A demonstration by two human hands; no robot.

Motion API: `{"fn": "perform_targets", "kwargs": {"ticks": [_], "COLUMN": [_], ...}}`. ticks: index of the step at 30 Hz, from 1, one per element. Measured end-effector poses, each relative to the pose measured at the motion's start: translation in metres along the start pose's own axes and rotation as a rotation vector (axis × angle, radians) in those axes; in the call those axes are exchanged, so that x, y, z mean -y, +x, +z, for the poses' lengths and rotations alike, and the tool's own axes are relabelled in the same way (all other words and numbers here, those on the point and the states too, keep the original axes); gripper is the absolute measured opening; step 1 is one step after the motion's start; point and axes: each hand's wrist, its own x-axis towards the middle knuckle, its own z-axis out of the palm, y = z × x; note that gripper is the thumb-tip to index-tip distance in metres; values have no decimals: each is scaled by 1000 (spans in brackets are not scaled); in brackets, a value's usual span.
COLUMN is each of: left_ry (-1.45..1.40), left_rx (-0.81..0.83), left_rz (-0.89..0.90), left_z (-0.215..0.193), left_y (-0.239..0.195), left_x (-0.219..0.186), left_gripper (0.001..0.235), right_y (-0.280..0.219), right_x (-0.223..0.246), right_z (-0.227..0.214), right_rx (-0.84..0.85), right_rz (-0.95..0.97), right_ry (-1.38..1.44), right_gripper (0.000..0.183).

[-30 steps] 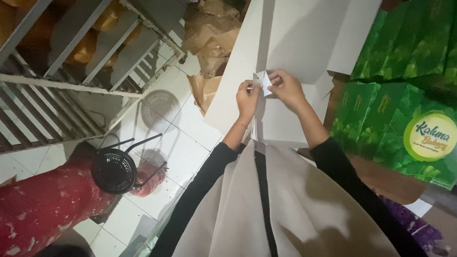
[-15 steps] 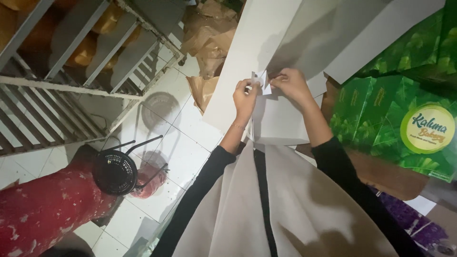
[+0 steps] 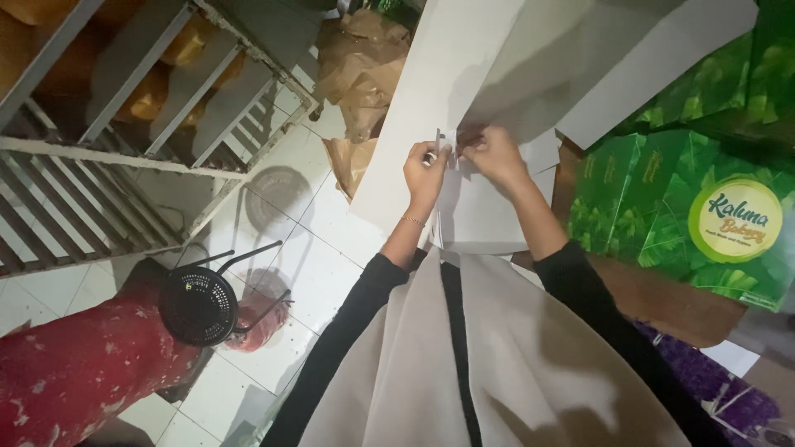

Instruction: Assemble and fold cardboard bakery boxes for packaging.

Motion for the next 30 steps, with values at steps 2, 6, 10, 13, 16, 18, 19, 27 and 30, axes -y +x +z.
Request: {"fn": "perform_targets", "kwargs": {"ticks": [2,6,10,13,16,18,19,27,30], "left_ry": [-7,56,151,215,272,305,331,414,420], "left_rx": [12,14,52,139,236,276,299,322,259], "left_rz": [11,42,83,72,72,89,106,64,62], "left_z": [2,0,-7,-18,-28,-33,-36,-38,-38], "left_y": [4,8,10,9,9,9,10,19,13], "left_x": [4,7,-1,-21,-26,-27,-29,-14,-21], "left_gripper": [15,12,13,16,29,40,43,45,44], "right_y": [-11,-1,-10,-12,-18,-8,5,30,30], "right_x": [26,6,17,12,31,23,5,-25,-13], "right_z": [-3,12,7,4,5,12,19,35,41], "right_rx": [-1,15,47,90,112,115,123,168,172], "right_rz": [2,-8,57,97,200,268,235,215,198], "right_ry": [33,140,239,345,451,502,511,482,397], "right_gripper": [40,39,44,49,64,77,77,65,46]}}
